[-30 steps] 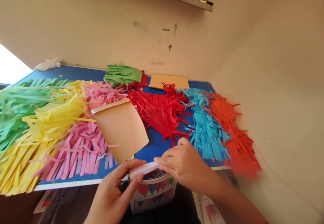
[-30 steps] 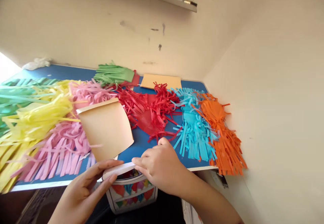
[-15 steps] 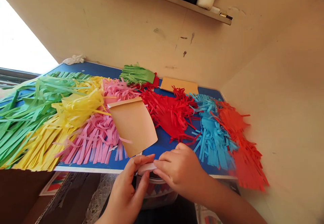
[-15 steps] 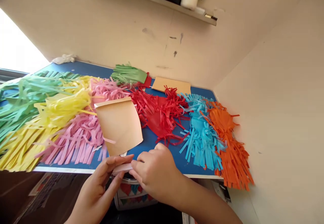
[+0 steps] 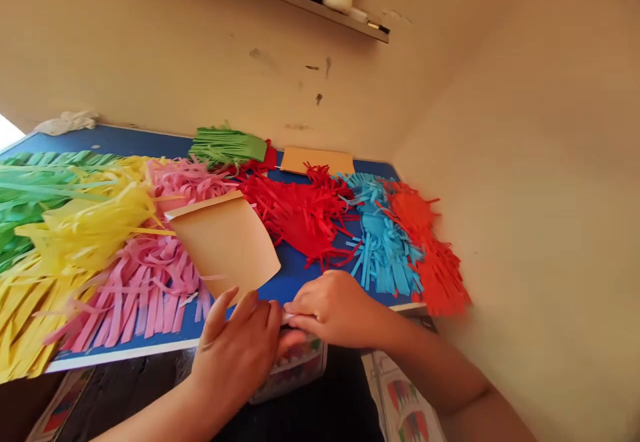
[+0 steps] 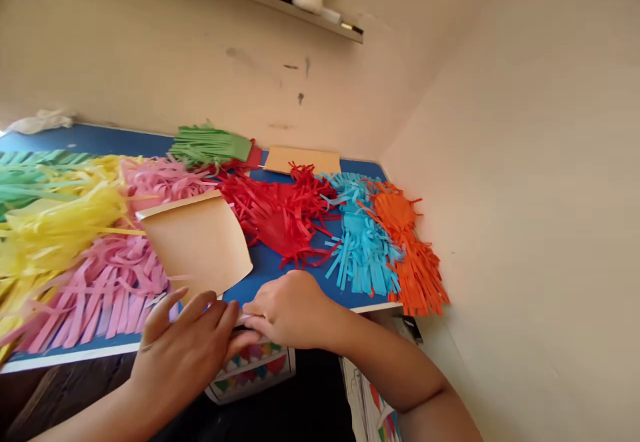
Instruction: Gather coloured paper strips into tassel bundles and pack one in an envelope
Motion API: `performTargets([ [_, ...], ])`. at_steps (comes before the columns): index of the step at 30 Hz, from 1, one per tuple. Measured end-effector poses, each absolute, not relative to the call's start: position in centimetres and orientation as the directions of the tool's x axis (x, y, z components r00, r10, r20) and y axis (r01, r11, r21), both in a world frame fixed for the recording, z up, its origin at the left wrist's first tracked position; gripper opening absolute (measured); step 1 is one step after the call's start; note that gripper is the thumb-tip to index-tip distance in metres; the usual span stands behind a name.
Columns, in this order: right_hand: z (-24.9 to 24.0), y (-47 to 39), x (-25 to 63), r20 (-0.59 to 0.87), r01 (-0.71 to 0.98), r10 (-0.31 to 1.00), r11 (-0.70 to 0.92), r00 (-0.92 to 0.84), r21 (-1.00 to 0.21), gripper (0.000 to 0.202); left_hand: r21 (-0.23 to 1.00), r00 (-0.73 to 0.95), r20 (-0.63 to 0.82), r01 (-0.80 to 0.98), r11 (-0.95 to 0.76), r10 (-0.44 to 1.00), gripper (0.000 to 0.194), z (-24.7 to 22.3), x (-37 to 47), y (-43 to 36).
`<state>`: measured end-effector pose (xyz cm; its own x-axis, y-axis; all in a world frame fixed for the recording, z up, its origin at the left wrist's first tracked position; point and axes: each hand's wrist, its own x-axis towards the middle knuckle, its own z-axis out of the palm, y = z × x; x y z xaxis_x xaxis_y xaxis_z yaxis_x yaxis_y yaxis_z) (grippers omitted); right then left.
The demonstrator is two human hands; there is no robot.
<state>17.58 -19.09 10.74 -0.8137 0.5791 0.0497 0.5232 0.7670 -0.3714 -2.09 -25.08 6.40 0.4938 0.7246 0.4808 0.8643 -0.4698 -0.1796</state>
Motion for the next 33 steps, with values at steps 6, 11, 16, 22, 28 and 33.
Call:
performTargets([
  [6,9.0,-19.1,20.4,0.158,0.412,0.707,0.562,-0.689,-0.717,0.015,-0.273,0.673,0.437,0.732,-0.625,0.597,0.036,7.2,-1.4,-23.3],
  [11,8.4,-20.1,21.2,0.206,0.393,0.759,0.525,-0.618,-0.755,0.013,-0.177,0.703,0.328,0.702,-0.69,0.631,0.037,6.5,-0.4,-22.9],
  [16,5.9,-22.1,21.2,0.159,0.291,0.905,0.287,-0.394,-0.913,0.033,-0.201,0.701,0.349,0.704,-0.681,0.622,0.041,6.4,-0.2,-22.7],
  [22,3.8,-22.8,21.2,0.264,0.252,0.91,0.35,-0.32,-0.902,0.043,-0.248,0.717,0.334,0.693,-0.677,0.612,0.044,7.6,-0.1,-22.2],
  [28,4.2,-22.5,21.1,0.29,0.27,0.882,0.401,-0.371,-0.875,0.038,-0.307,0.772,0.347,0.63,-0.713,0.533,0.035,7.7,-0.6,-22.1],
  [33,4.9,-22.7,21.1,0.206,0.322,0.889,0.351,-0.408,-0.879,0.042,-0.078,0.792,0.385,0.54,-0.838,0.474,0.034,8.4,-0.7,-21.2],
])
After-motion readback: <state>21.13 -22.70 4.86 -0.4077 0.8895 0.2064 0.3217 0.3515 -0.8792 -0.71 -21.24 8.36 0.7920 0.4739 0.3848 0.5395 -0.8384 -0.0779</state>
